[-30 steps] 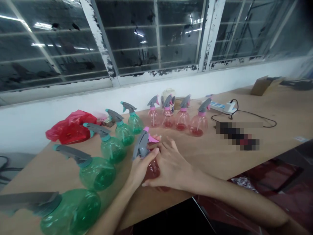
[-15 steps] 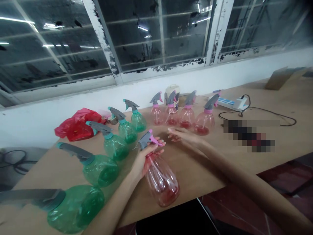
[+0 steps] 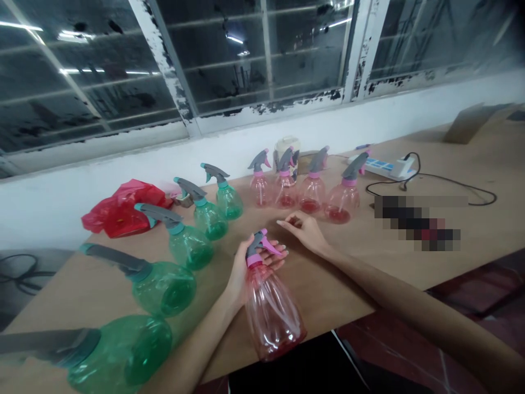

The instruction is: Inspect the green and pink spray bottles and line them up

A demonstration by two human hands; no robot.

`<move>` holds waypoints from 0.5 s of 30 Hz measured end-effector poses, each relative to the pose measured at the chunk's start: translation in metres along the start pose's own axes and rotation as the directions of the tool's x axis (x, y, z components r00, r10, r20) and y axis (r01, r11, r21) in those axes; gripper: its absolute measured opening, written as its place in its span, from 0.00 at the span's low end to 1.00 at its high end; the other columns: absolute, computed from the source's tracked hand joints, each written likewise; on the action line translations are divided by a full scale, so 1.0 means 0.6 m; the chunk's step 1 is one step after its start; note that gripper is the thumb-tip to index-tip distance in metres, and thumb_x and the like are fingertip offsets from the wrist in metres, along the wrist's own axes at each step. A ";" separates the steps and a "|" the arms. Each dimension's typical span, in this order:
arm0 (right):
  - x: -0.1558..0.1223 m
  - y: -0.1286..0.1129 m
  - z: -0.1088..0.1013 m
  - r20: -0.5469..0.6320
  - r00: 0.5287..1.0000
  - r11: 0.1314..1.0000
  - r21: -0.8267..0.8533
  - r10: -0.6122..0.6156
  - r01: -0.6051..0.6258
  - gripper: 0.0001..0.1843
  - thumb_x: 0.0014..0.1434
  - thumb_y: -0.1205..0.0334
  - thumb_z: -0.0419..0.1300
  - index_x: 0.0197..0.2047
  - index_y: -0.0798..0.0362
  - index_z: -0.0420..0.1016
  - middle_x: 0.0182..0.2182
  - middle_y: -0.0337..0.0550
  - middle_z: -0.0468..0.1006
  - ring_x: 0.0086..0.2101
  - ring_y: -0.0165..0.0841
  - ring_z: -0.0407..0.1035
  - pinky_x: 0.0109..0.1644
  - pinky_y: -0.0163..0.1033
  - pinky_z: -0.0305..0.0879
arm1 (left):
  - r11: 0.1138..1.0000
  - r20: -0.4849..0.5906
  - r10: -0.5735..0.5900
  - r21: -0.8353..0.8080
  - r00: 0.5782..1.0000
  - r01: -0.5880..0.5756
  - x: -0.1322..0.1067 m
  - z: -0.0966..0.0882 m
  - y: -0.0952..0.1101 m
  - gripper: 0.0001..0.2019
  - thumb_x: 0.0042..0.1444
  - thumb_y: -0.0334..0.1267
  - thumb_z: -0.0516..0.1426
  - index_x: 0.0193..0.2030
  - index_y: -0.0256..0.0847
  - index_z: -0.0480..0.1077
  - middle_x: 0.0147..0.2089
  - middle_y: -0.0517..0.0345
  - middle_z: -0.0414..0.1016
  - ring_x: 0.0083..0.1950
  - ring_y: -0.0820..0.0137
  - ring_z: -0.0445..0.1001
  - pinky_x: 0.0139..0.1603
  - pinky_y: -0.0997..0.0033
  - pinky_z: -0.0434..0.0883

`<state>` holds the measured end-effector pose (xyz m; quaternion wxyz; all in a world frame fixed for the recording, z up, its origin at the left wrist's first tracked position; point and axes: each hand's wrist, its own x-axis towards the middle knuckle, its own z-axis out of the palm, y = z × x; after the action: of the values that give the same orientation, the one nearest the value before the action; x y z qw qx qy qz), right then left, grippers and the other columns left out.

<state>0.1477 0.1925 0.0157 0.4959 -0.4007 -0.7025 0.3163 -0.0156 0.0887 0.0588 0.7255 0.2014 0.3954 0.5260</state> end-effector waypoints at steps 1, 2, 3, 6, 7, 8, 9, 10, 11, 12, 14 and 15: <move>0.002 0.003 -0.001 -0.005 1.000 1.000 -0.005 0.003 -0.003 0.18 0.55 0.44 0.59 0.29 0.52 0.72 0.30 0.41 0.76 0.31 0.33 0.69 0.39 0.39 0.64 | 1.000 -0.003 -0.017 -0.002 1.000 0.017 0.002 -0.001 -0.002 0.23 0.60 0.51 0.51 0.42 0.29 0.74 0.43 0.39 0.79 0.46 0.58 0.78 0.47 0.63 0.74; 0.004 0.006 -0.003 -0.011 1.000 1.000 -0.012 0.004 -0.004 0.18 0.55 0.44 0.60 0.29 0.52 0.72 0.30 0.41 0.76 0.31 0.33 0.69 0.39 0.39 0.63 | 1.000 -0.006 -0.029 -0.002 1.000 0.029 0.003 -0.002 -0.003 0.24 0.60 0.51 0.51 0.43 0.29 0.74 0.43 0.39 0.79 0.46 0.58 0.78 0.46 0.64 0.74; 0.005 0.008 -0.004 -0.018 1.000 1.000 -0.021 0.006 -0.006 0.18 0.54 0.44 0.60 0.30 0.52 0.72 0.30 0.41 0.76 0.31 0.33 0.69 0.39 0.39 0.63 | 0.999 -0.007 -0.038 -0.003 0.999 0.038 0.004 -0.002 -0.005 0.24 0.60 0.51 0.51 0.43 0.29 0.74 0.43 0.39 0.79 0.46 0.58 0.78 0.45 0.64 0.75; 0.009 0.012 -0.009 -0.030 0.999 0.999 -0.038 0.022 -0.023 0.19 0.54 0.43 0.60 0.30 0.52 0.72 0.31 0.41 0.76 0.31 0.33 0.69 0.39 0.40 0.63 | 0.999 -0.003 -0.046 -0.009 0.999 0.046 0.006 -0.004 -0.006 0.24 0.60 0.52 0.51 0.44 0.30 0.74 0.43 0.40 0.79 0.47 0.58 0.78 0.44 0.64 0.75; 0.009 0.012 -0.010 -0.031 0.999 0.999 -0.039 0.029 -0.030 0.19 0.54 0.43 0.60 0.30 0.52 0.72 0.31 0.41 0.77 0.31 0.33 0.69 0.39 0.40 0.64 | 0.999 0.000 -0.044 -0.013 0.999 0.044 0.007 -0.005 -0.006 0.24 0.60 0.52 0.51 0.44 0.30 0.74 0.43 0.40 0.79 0.47 0.58 0.78 0.44 0.64 0.74; 0.010 0.012 -0.011 -0.031 0.999 0.999 -0.038 0.034 -0.035 0.19 0.54 0.42 0.60 0.30 0.52 0.72 0.31 0.42 0.77 0.31 0.33 0.69 0.38 0.40 0.64 | 0.999 0.002 -0.041 -0.017 0.999 0.041 0.008 -0.006 -0.006 0.24 0.59 0.53 0.51 0.44 0.31 0.74 0.43 0.41 0.79 0.46 0.58 0.78 0.44 0.64 0.74; 0.010 0.012 -0.012 -0.030 0.999 0.999 -0.037 0.039 -0.040 0.20 0.54 0.42 0.59 0.31 0.52 0.72 0.31 0.42 0.77 0.30 0.33 0.69 0.38 0.40 0.64 | 0.999 0.001 -0.039 -0.022 0.999 0.039 0.010 -0.007 -0.005 0.24 0.59 0.53 0.51 0.44 0.31 0.74 0.43 0.41 0.80 0.46 0.58 0.78 0.43 0.64 0.74; 0.010 0.012 -0.012 -0.030 0.999 0.998 -0.035 0.044 -0.045 0.20 0.54 0.42 0.59 0.31 0.52 0.71 0.31 0.42 0.77 0.30 0.34 0.69 0.38 0.40 0.64 | 0.999 0.000 -0.037 -0.026 0.999 0.037 0.011 -0.008 -0.005 0.24 0.59 0.53 0.51 0.44 0.31 0.74 0.42 0.42 0.80 0.45 0.59 0.79 0.43 0.64 0.74; 0.010 0.012 -0.013 -0.029 0.998 0.998 -0.036 0.048 -0.049 0.20 0.54 0.41 0.59 0.31 0.52 0.71 0.31 0.42 0.77 0.30 0.34 0.69 0.37 0.40 0.64 | 0.999 -0.001 -0.041 -0.026 0.999 0.041 0.012 -0.009 -0.005 0.24 0.59 0.53 0.51 0.43 0.31 0.74 0.41 0.42 0.80 0.44 0.59 0.79 0.43 0.64 0.74; 0.010 0.011 -0.013 -0.027 0.998 0.998 -0.038 0.050 -0.051 0.20 0.54 0.41 0.59 0.31 0.52 0.71 0.30 0.42 0.77 0.30 0.34 0.69 0.37 0.40 0.64 | 0.999 -0.001 -0.043 -0.021 0.999 0.043 0.012 -0.009 -0.005 0.23 0.58 0.53 0.51 0.41 0.32 0.74 0.40 0.42 0.80 0.42 0.60 0.79 0.42 0.64 0.74; 0.011 0.010 -0.014 -0.025 0.998 0.998 -0.043 0.053 -0.054 0.20 0.54 0.41 0.59 0.31 0.51 0.71 0.31 0.43 0.77 0.31 0.35 0.70 0.37 0.40 0.64 | 1.000 -0.003 -0.018 0.012 1.000 0.018 0.010 -0.008 -0.007 0.21 0.57 0.51 0.53 0.35 0.33 0.74 0.33 0.46 0.79 0.36 0.63 0.79 0.38 0.66 0.74; 0.011 0.010 -0.015 -0.026 0.998 0.997 -0.046 0.055 -0.056 0.20 0.54 0.41 0.59 0.31 0.51 0.71 0.31 0.43 0.77 0.31 0.35 0.70 0.37 0.40 0.64 | 0.999 -0.002 0.005 0.032 1.000 -0.005 0.008 -0.008 -0.009 0.19 0.56 0.50 0.54 0.32 0.34 0.74 0.29 0.49 0.78 0.32 0.64 0.78 0.36 0.67 0.74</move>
<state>0.1563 0.2015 0.0166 0.4863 -0.4353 -0.6921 0.3084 -0.0153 0.0906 0.0504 0.7204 0.2134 0.4039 0.5219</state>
